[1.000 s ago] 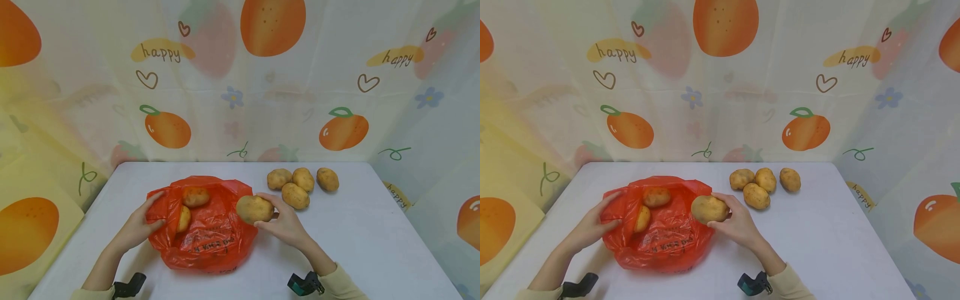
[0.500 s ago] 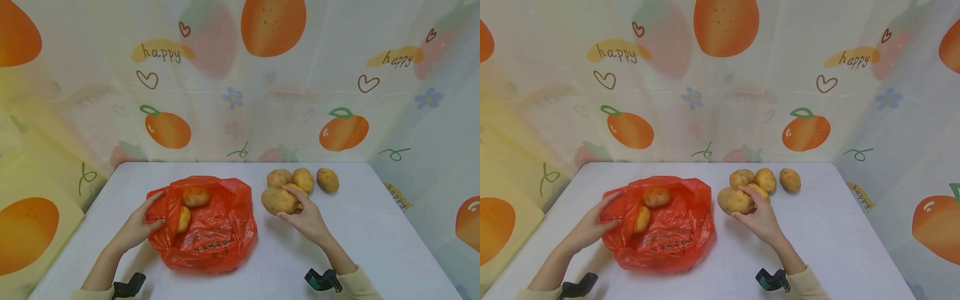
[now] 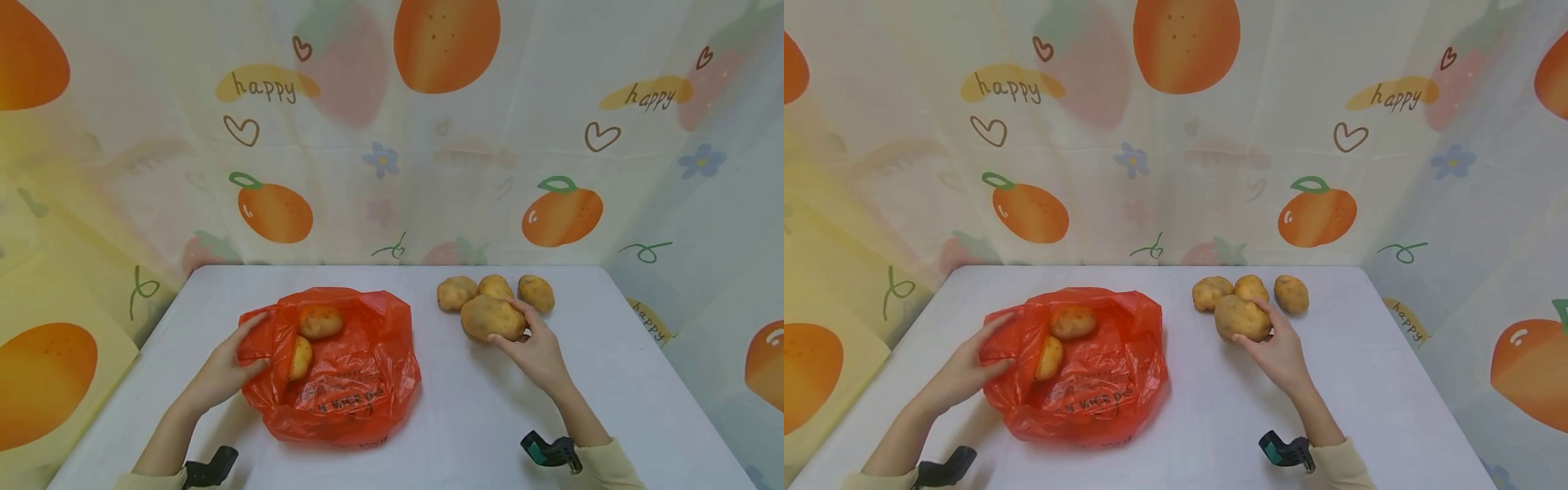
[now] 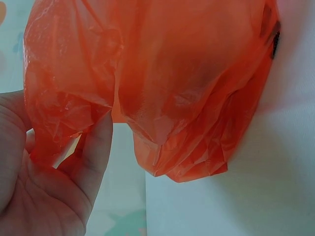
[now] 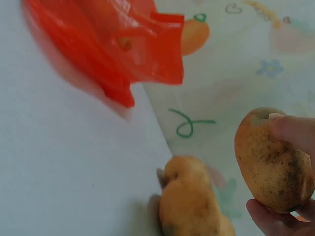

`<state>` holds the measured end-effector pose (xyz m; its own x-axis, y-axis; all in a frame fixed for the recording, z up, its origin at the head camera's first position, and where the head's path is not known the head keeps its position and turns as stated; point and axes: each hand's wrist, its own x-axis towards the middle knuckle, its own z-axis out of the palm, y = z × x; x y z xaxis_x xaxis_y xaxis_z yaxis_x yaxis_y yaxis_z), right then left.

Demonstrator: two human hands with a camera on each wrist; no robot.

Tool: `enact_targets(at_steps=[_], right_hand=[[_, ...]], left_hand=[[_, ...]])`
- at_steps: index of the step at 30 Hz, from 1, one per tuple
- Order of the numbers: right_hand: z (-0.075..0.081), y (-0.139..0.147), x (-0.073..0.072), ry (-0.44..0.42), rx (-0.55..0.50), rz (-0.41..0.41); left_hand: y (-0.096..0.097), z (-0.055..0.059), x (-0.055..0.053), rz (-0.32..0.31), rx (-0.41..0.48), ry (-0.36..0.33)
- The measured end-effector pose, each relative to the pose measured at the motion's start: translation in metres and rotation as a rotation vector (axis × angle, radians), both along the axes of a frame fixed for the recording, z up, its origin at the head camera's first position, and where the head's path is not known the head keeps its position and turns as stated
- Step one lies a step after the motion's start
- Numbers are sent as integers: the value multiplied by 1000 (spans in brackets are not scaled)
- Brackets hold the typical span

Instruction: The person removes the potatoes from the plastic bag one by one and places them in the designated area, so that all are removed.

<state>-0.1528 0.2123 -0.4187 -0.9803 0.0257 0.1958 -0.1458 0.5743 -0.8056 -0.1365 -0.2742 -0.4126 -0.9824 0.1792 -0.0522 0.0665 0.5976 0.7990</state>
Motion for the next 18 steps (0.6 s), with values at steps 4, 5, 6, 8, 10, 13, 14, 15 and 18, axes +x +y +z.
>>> enact_targets(at_steps=[4,5,6,8,10,13,14,15,18], right_hand=[[-5,12,-3,-7,24,-43],[-6,15,-4,-10,26,-51],[-7,18,-4,-13,30,-61],[-10,24,-5,-19,39,-79],[-12,29,-7,-28,47,-101],[-17,36,-9,-44,42,-120],[-18,38,-10,-48,39,-123],[-20,40,-11,-55,35,-127],[-24,46,-12,-75,20,-132]], left_hand=[[0,0,1,2,-1,-1],[0,0,1,3,-1,0],[0,0,1,3,-2,1],[0,0,1,3,-7,7],[0,0,1,2,-12,14],[0,-1,1,-2,-14,23],[0,-1,1,-2,-15,24],[-1,-1,1,-3,-15,27],[-1,-1,0,-5,-17,33]])
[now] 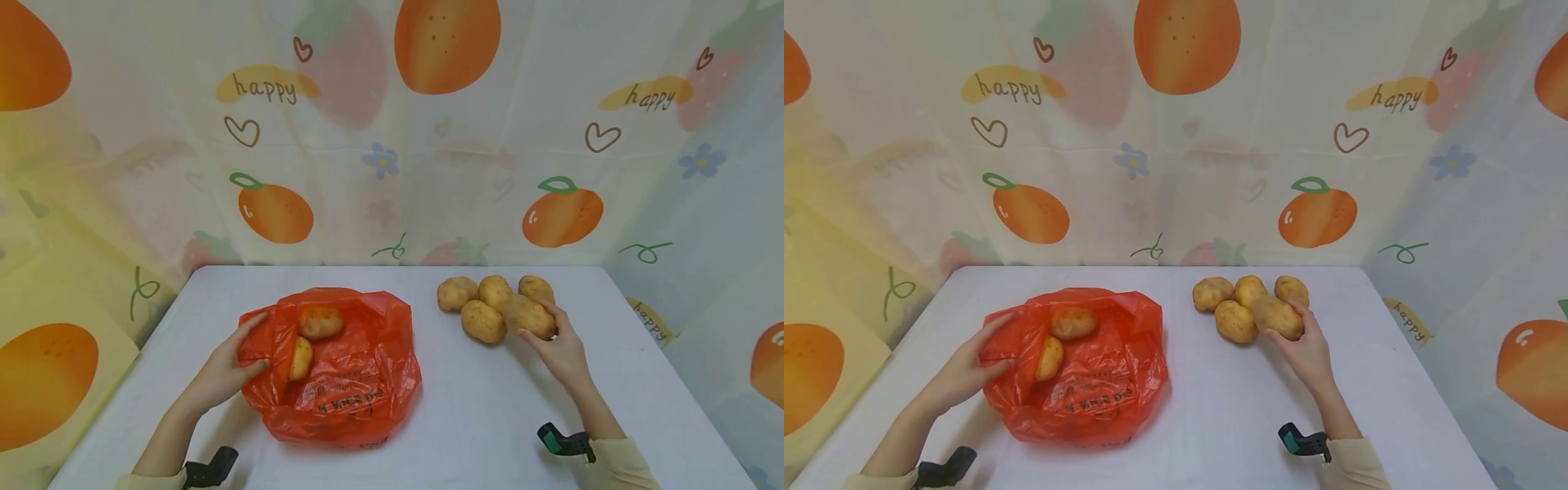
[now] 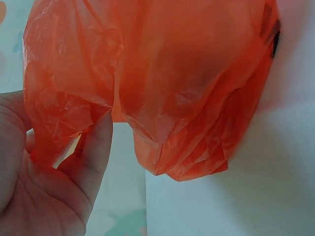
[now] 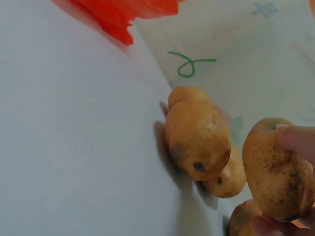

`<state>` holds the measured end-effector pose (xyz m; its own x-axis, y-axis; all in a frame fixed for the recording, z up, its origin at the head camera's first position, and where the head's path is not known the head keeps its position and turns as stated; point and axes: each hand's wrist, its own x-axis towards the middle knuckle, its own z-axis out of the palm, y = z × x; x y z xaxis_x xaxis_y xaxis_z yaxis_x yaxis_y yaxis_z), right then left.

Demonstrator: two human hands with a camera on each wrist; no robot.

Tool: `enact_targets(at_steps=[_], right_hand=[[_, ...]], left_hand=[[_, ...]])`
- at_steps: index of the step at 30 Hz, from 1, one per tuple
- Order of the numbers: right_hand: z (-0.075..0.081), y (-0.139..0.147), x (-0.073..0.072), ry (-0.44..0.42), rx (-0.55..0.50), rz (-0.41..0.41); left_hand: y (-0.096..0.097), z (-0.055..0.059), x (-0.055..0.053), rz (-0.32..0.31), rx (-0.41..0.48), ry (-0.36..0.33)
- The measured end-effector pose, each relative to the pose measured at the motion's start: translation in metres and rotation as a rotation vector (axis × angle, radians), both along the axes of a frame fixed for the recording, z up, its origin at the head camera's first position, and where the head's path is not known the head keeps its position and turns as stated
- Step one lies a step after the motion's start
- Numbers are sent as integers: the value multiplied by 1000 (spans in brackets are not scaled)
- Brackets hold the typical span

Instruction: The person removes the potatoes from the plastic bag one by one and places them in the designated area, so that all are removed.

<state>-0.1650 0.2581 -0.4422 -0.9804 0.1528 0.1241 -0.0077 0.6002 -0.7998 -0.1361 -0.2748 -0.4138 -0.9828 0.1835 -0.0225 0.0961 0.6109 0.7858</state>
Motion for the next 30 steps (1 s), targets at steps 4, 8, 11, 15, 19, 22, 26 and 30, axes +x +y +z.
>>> enact_targets(at_steps=[4,8,11,15,19,22,26,30], right_hand=[[-4,7,-2,-38,-5,-17],[-7,12,-5,-86,10,-38],[-9,14,-7,-119,9,-50],[-13,16,-8,-167,6,-56],[-17,18,-9,-202,20,-56],[-20,19,-11,-206,35,-60],[-23,19,-13,-196,50,-64],[-24,19,-14,-187,61,-60]], left_hand=[[0,0,0,-2,2,0],[0,-1,0,-1,3,-6],[-1,-1,-1,0,10,-18],[-1,-1,-1,0,13,-27],[-1,0,-1,-3,9,-19],[-1,0,-1,-3,7,-15],[-1,0,0,-2,5,-14],[-1,0,0,-2,10,-17]])
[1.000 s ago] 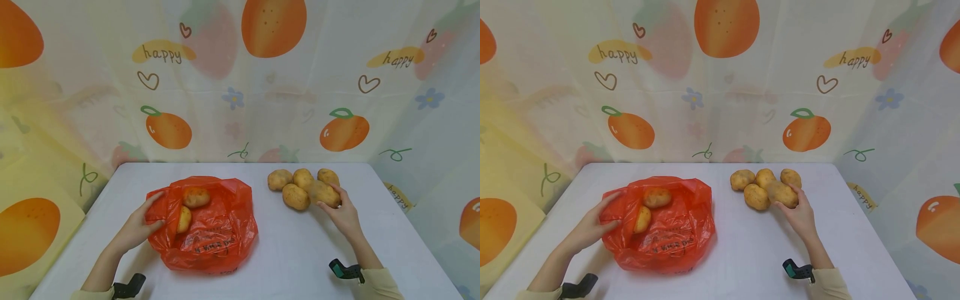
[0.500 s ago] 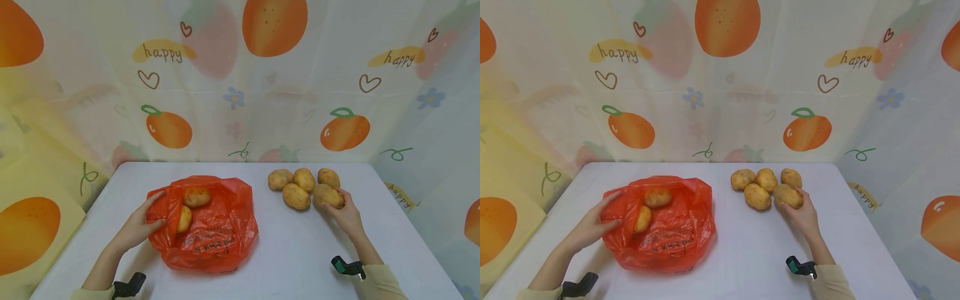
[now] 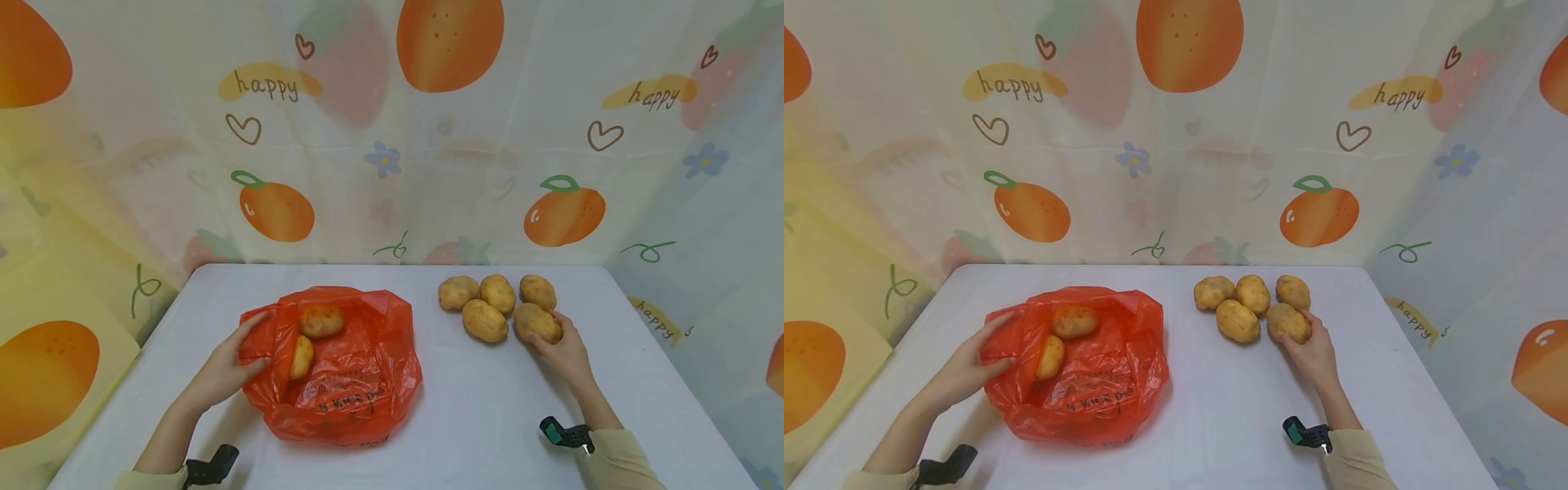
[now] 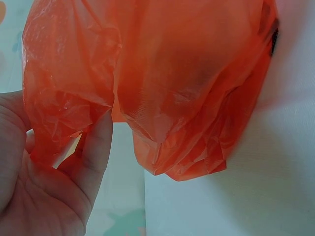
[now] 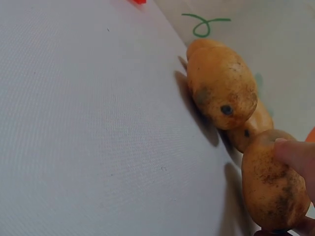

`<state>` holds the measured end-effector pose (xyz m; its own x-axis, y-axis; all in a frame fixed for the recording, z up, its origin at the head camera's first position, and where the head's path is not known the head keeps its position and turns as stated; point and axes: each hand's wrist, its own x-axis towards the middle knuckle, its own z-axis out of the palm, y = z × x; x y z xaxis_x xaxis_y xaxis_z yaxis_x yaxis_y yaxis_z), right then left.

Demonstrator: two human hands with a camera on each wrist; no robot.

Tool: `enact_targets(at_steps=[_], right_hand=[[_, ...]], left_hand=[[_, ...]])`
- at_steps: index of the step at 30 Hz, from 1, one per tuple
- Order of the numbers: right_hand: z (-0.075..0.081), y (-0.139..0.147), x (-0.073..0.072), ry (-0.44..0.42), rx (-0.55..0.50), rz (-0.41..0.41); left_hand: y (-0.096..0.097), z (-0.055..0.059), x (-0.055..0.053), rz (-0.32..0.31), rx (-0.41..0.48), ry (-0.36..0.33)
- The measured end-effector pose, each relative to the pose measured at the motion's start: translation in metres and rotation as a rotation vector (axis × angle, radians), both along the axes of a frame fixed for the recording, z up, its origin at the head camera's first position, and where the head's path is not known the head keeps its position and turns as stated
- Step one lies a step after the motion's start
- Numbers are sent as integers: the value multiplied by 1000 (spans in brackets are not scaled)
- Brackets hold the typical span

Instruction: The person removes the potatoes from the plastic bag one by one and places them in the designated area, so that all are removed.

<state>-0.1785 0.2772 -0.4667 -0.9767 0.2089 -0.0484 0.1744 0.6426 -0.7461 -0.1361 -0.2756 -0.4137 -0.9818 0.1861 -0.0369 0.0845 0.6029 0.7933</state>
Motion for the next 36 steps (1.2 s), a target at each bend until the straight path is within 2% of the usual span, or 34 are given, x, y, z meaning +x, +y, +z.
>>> enact_targets(at_steps=[9,20,36], right_hand=[[-3,-1,-2,8,25,-5],[0,-3,-3,-61,10,-37],[-1,-2,-4,-24,3,-8]], left_hand=[[0,-1,0,5,8,-2],[0,0,1,9,8,-14],[0,-1,2,13,12,-15]])
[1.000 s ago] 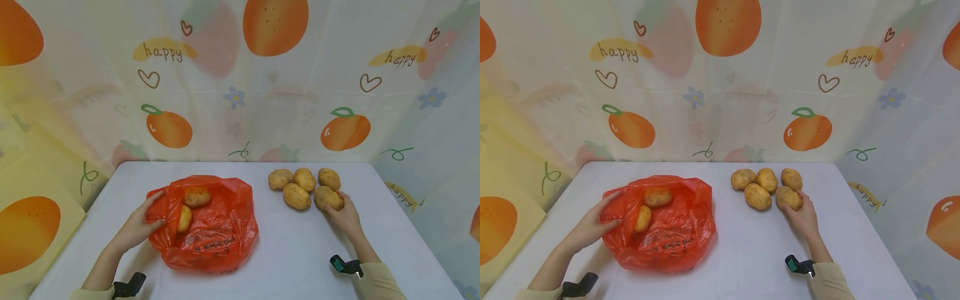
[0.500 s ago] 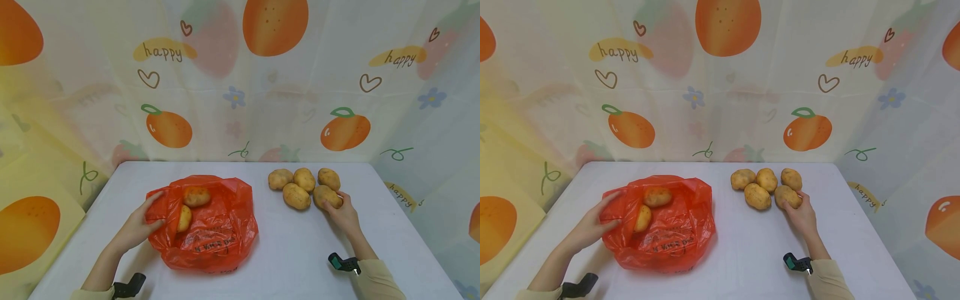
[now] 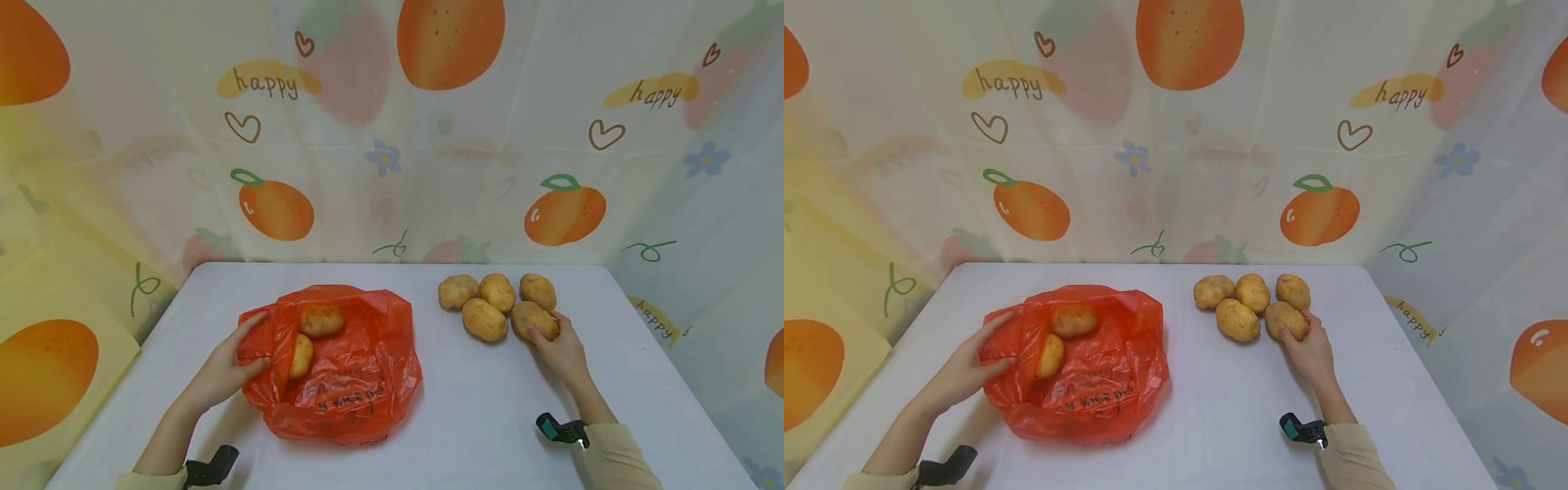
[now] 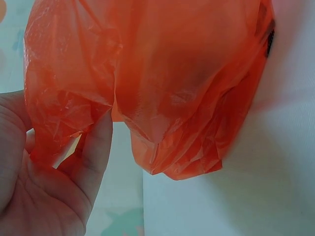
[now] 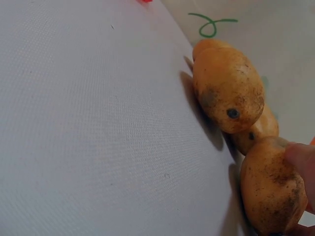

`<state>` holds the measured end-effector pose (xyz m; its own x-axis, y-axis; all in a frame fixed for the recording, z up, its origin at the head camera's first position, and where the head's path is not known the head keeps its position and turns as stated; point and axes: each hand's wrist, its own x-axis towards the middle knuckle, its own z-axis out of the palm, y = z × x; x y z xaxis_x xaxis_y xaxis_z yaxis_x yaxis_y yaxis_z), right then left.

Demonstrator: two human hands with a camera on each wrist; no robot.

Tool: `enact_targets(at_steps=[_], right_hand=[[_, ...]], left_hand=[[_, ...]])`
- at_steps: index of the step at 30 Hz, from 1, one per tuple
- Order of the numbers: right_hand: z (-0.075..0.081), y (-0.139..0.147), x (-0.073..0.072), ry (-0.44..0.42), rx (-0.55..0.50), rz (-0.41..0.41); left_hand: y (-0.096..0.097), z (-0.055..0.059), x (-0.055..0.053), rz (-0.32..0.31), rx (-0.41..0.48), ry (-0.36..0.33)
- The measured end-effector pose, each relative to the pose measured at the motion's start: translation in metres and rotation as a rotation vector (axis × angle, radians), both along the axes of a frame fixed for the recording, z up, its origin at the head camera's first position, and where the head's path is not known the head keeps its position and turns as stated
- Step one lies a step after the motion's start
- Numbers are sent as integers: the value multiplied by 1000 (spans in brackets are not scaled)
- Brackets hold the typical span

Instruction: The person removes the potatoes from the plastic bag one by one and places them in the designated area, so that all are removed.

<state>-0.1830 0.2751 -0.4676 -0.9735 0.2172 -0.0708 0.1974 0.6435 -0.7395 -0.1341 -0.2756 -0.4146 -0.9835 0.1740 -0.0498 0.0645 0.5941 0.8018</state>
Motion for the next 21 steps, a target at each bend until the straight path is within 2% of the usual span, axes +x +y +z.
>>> enact_targets(at_steps=[11,17,21], right_hand=[[5,-2,3,38,-6,-46],[10,-5,4,153,29,-61],[14,-8,4,235,73,-35]], left_hand=[[-2,-1,-2,-14,-9,17],[-2,-1,-2,-28,-1,31],[-2,-2,-3,-28,3,27]])
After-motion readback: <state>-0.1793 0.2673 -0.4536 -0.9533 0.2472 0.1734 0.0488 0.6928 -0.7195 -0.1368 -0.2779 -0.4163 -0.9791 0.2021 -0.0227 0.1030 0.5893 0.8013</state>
